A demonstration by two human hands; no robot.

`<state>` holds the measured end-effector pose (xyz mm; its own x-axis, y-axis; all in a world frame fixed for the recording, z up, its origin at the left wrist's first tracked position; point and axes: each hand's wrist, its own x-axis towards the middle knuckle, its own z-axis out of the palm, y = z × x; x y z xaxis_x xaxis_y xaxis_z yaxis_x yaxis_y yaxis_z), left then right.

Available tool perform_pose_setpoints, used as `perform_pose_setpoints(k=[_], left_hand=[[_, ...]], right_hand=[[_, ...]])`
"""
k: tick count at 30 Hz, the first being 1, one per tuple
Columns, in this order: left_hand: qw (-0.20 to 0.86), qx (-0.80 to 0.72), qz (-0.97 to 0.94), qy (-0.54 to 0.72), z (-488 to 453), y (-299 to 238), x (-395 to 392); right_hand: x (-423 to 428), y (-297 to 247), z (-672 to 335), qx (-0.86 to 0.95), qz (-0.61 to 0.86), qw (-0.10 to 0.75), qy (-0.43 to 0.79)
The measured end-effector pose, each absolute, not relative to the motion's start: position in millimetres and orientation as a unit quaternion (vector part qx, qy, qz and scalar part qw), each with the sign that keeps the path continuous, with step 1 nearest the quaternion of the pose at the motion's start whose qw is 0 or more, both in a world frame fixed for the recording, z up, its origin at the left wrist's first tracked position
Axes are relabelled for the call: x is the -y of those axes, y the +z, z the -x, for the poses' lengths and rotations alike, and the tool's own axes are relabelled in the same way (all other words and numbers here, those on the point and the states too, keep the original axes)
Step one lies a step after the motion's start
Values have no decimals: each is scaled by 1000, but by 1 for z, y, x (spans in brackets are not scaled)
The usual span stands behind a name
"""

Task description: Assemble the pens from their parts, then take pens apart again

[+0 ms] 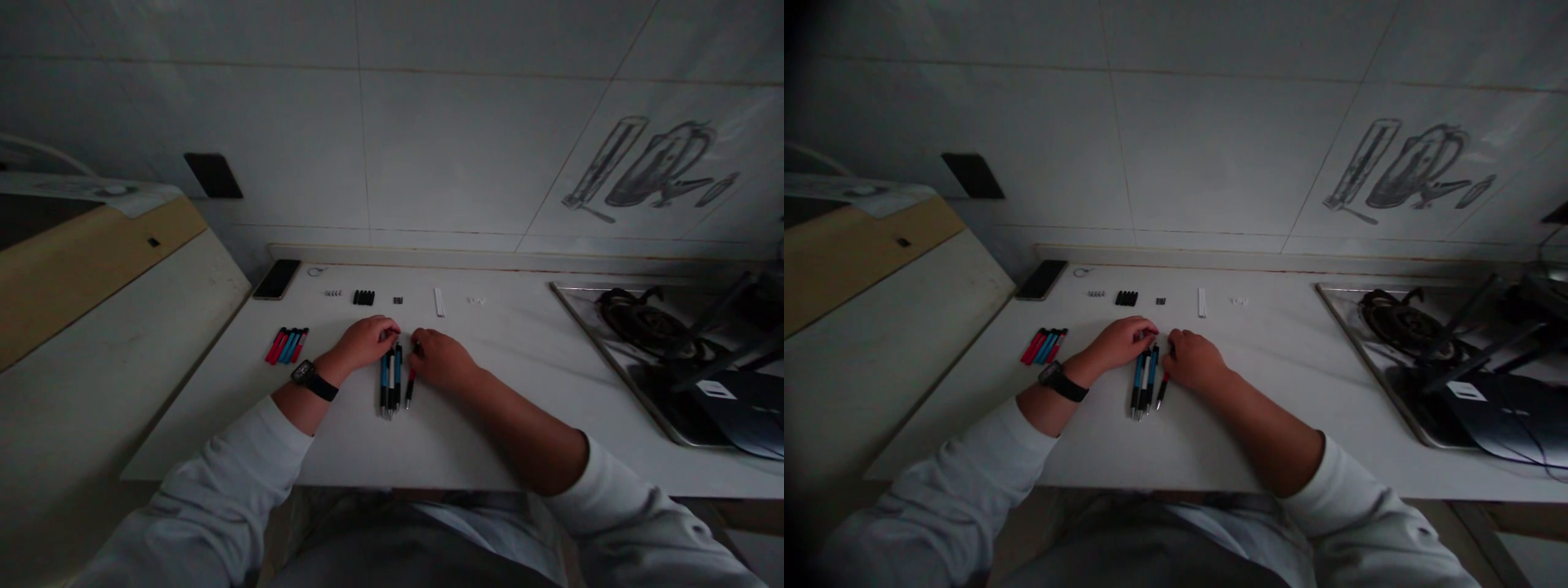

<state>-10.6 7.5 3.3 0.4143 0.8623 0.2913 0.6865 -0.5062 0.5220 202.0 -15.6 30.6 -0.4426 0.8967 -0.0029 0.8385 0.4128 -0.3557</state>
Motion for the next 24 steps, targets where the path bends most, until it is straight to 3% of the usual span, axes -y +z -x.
perform_pose_setpoints(k=[8,15,24], left_hand=[[168,-472,-822,272,10,1,-8],[177,-470,-818,281,11,1,-8],[178,-462,-817,296,11,3,-8]], right_hand=[[20,38,-199,831,540,9,132],[21,37,-199,829,547,3,119],[3,28,-205,825,496,152,225]])
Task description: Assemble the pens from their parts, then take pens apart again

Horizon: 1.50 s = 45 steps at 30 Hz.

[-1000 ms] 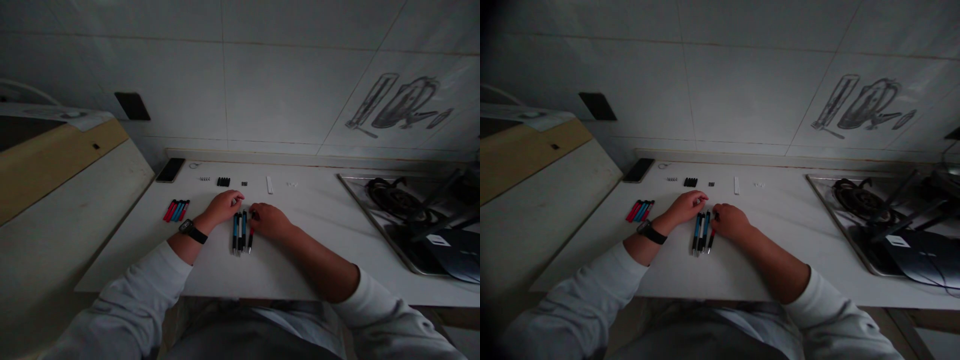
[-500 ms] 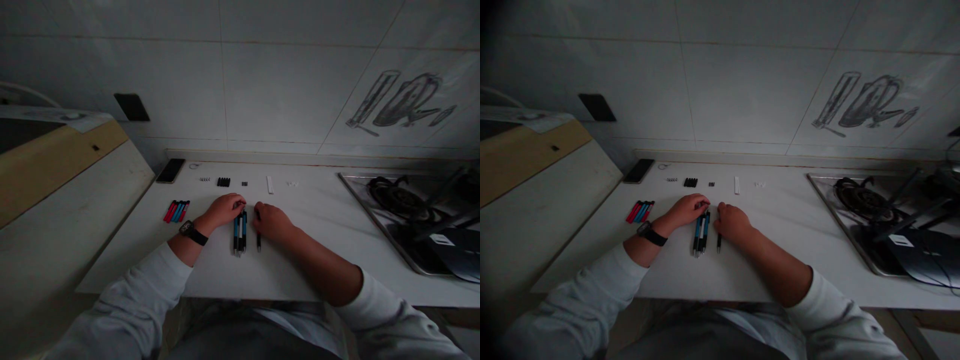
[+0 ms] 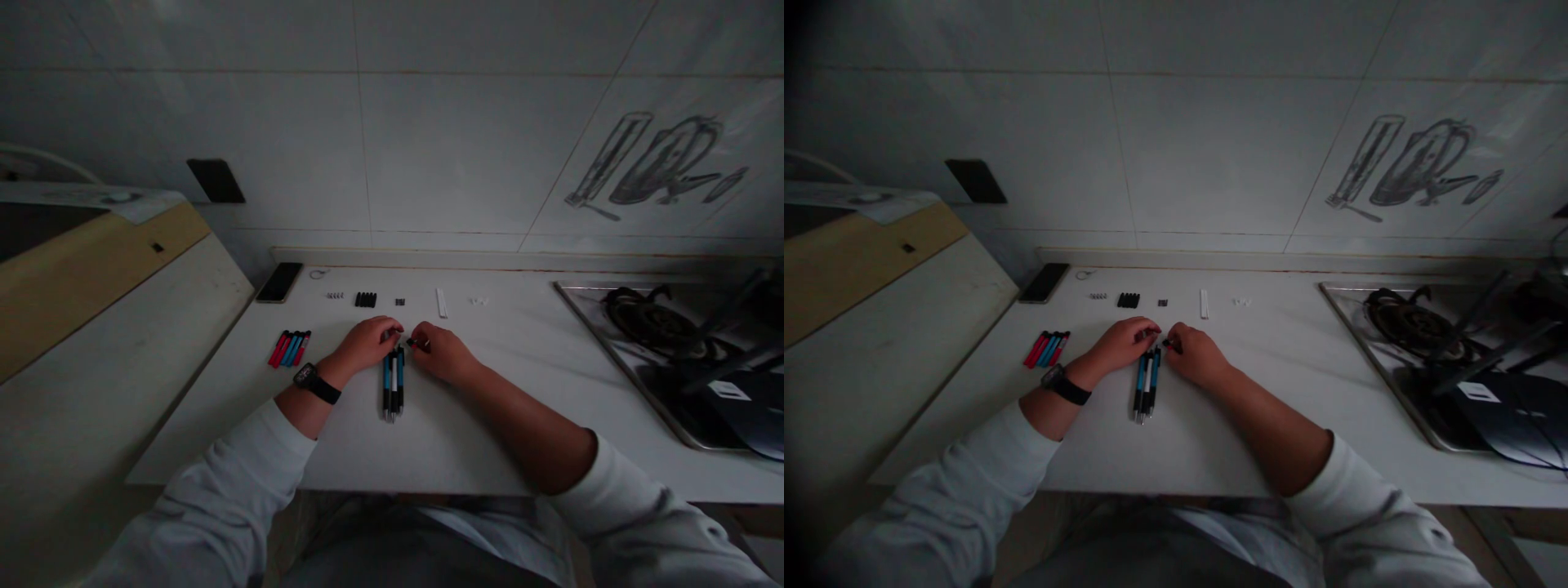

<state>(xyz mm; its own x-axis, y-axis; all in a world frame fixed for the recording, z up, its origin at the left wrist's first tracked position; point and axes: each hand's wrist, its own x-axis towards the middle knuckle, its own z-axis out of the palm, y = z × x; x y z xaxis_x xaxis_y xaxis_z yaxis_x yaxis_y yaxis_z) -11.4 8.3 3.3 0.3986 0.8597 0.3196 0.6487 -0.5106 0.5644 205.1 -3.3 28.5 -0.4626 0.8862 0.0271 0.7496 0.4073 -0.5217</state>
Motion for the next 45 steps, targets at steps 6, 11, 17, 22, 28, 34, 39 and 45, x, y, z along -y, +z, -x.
perform_pose_setpoints(k=[6,11,17,22,28,34,39,45], left_hand=[[143,-487,-830,231,12,6,-3],[93,-525,-828,172,3,4,3],[78,-582,-798,134,-11,7,5],[84,-613,-777,117,-18,11,4],[157,-597,-766,180,-14,8,-6],[364,-561,-663,337,-4,4,-18],[508,-519,-558,402,-2,7,-15],[571,-514,-470,435,-4,7,-13]], right_hand=[[6,28,-206,822,537,99,159],[10,31,-203,829,544,39,124],[9,31,-201,827,547,36,126],[10,34,-200,822,555,24,129],[10,33,-201,824,550,40,132],[7,27,-202,830,528,68,168],[9,28,-200,829,509,88,216],[16,36,-195,827,480,136,260]])
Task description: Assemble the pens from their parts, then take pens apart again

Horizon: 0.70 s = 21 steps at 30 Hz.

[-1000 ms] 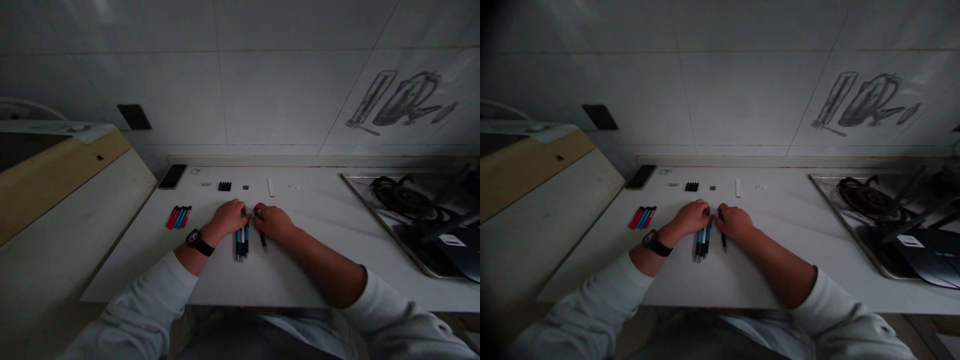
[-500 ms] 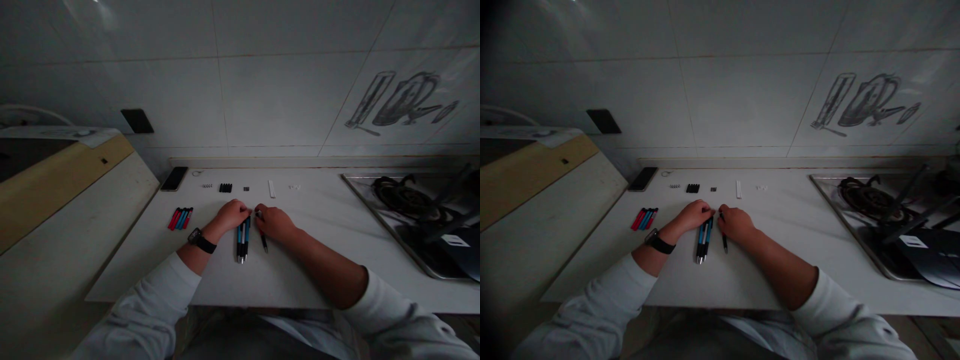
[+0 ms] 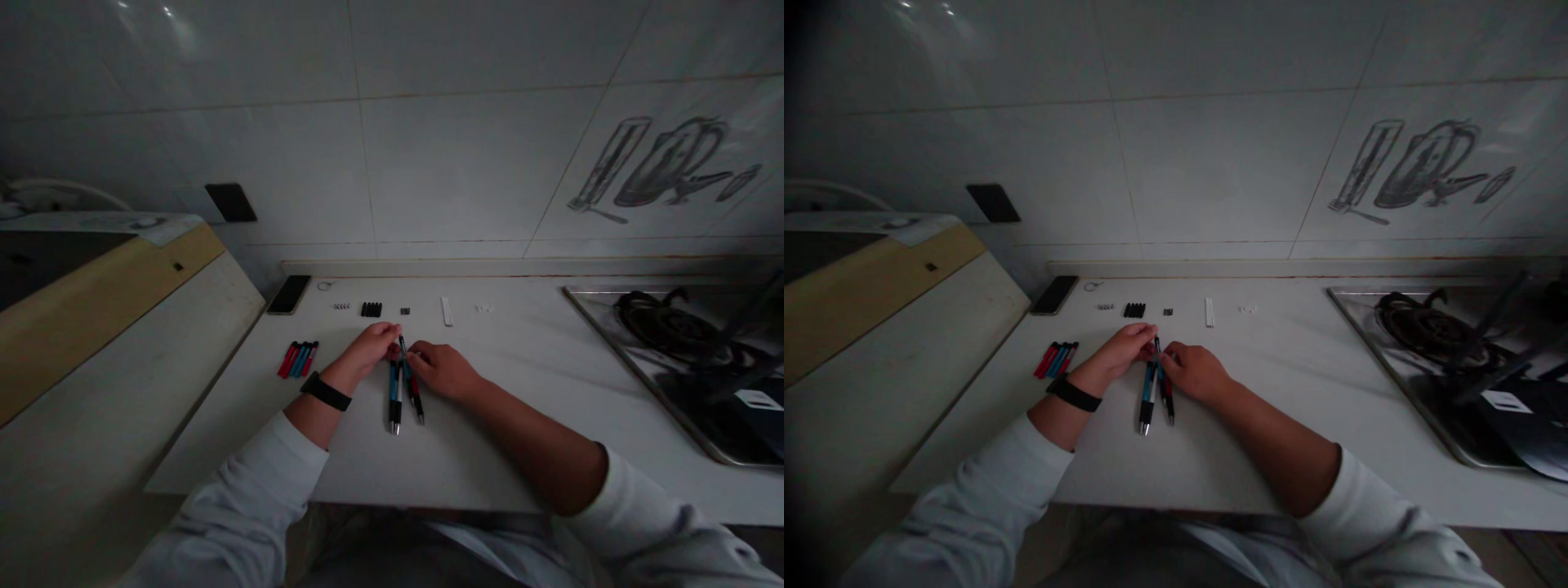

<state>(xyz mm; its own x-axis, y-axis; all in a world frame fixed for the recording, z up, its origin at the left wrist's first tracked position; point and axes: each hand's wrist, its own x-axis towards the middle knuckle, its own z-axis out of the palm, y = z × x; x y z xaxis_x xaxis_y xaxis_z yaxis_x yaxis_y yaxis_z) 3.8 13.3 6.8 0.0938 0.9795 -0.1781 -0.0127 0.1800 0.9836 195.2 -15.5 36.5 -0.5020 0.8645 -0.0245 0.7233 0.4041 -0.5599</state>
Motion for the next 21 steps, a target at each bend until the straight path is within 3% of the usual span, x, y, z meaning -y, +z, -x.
perform_pose_setpoints(k=[5,12,21], left_hand=[[606,-497,-431,447,-4,9,-11],[603,-428,-514,434,2,19,-4],[451,-467,-559,516,13,15,-13]], right_hand=[[13,29,-194,807,452,175,337],[5,21,-197,745,412,225,474],[-17,20,-211,685,452,314,478]])
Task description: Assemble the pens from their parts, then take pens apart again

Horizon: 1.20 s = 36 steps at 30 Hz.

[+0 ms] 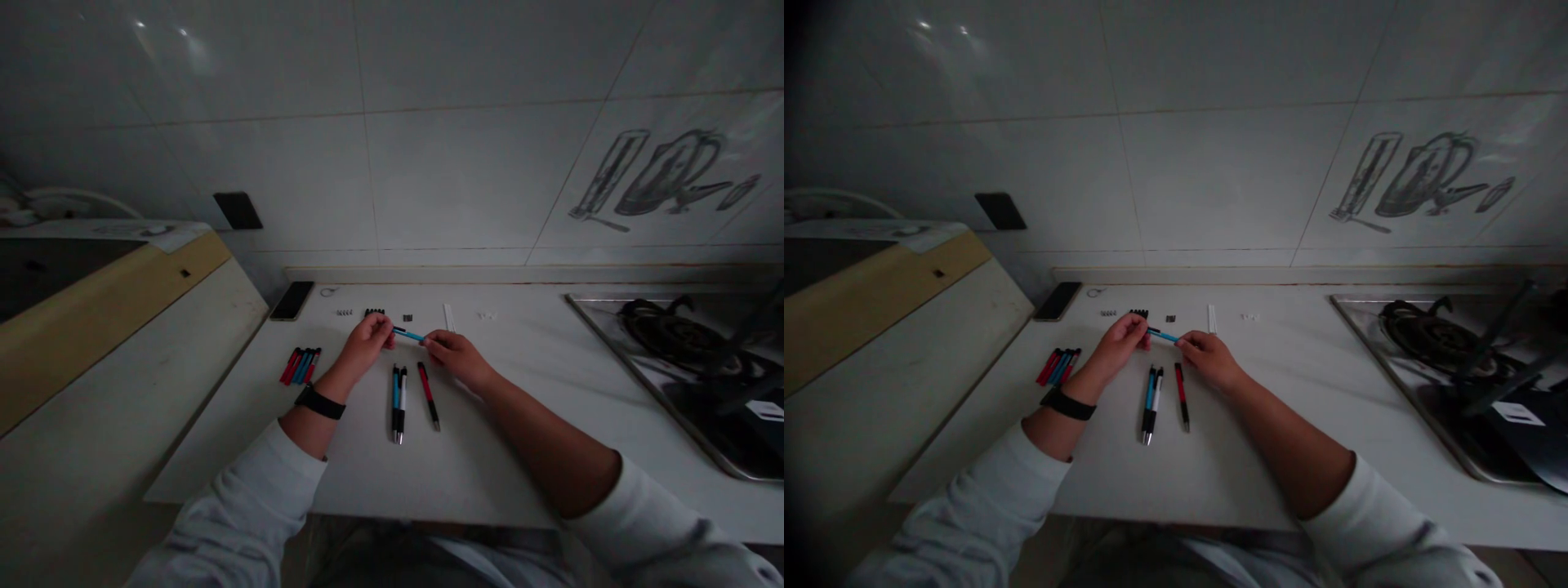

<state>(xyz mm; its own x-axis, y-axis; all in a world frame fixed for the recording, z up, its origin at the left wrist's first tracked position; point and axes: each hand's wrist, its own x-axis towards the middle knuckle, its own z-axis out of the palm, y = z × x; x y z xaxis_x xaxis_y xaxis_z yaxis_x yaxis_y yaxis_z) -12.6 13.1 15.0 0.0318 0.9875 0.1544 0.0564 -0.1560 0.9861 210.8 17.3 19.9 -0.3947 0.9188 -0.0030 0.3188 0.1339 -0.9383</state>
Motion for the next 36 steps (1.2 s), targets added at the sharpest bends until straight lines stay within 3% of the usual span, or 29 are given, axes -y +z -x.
perform_pose_setpoints(k=[12,24,31,36], left_hand=[[284,-523,-678,431,24,11,-12],[457,-485,-589,458,19,6,-18],[421,-488,-593,482,18,0,-21],[414,-492,-598,477,18,-2,-23]], right_hand=[[-35,4,-226,716,468,281,436],[-35,7,-227,758,469,314,328],[-35,5,-227,749,485,288,347],[-37,0,-227,739,466,313,373]])
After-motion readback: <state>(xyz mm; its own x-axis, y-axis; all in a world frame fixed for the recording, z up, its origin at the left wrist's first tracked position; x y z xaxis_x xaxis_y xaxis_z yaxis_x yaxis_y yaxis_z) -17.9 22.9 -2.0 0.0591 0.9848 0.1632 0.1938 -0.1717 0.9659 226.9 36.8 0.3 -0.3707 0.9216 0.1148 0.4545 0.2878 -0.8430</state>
